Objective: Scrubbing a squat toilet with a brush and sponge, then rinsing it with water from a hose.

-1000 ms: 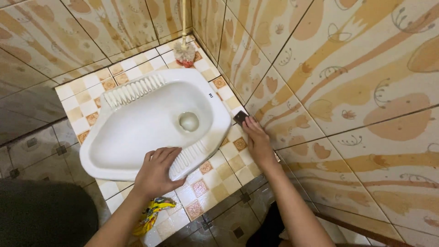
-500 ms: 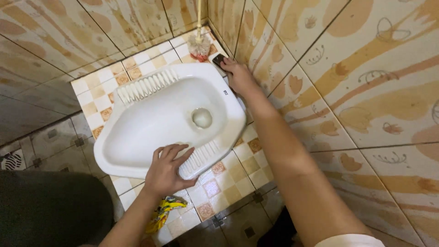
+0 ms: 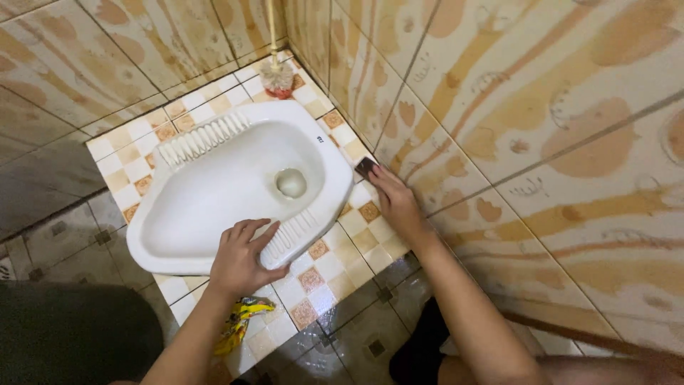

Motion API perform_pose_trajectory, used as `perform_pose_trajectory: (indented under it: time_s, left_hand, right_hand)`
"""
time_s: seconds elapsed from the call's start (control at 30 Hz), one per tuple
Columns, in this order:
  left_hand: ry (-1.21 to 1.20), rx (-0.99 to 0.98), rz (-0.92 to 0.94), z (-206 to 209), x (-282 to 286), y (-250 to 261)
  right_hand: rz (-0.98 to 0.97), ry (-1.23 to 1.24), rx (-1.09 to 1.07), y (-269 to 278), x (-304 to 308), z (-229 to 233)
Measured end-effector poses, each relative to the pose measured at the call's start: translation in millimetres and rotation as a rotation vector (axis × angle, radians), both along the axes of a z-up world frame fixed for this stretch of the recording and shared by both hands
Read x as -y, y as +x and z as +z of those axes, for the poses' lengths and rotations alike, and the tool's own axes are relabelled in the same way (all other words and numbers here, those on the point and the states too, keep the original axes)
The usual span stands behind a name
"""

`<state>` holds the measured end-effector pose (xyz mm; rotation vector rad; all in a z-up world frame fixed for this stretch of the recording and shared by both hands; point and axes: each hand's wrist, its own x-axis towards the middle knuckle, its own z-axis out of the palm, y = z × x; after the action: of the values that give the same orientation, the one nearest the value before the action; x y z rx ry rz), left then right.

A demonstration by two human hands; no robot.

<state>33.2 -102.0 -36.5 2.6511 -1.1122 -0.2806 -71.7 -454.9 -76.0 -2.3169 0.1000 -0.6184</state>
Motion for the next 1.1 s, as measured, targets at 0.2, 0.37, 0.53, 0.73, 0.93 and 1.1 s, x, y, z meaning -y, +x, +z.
perform_pose_trajectory:
  time_s: [0.2, 0.37, 0.53, 0.73, 0.93, 1.1]
  left_hand:
    - [0.002, 0.056, -0.028, 0.3, -0.1, -2.5]
    - [0.002, 0.096, -0.034, -5.7, -3.0, -7.6]
    - [0.001, 0.104, -0.015, -6.1, -4.5, -11.5]
    - [0.014, 0.097, 0.000, -3.5, -1.5, -14.5]
    - [0.064, 0.172, 0.003, -6.6, 11.9, -14.7]
    - [0.230, 0.069, 0.035, 27.1, 19.7, -17.8]
  right_hand:
    - [-0.201, -0.033, 0.031, -43.7, -17.2, -21.7]
    - [-0.290, -0.040, -0.001, -5.0, -34.7, -40.1]
    - [-0.299, -0.128, -0.058, -34.4, -72.4, -34.2]
    - [-0.213, -0.344, 0.167, -66.8, -59.3, -49.7]
    - [-0.367, -0.307, 0.142, -59.9, -114.7, -33.5]
    - [-0.237, -0.257, 0.070, -83.7, -125.6, 0.3]
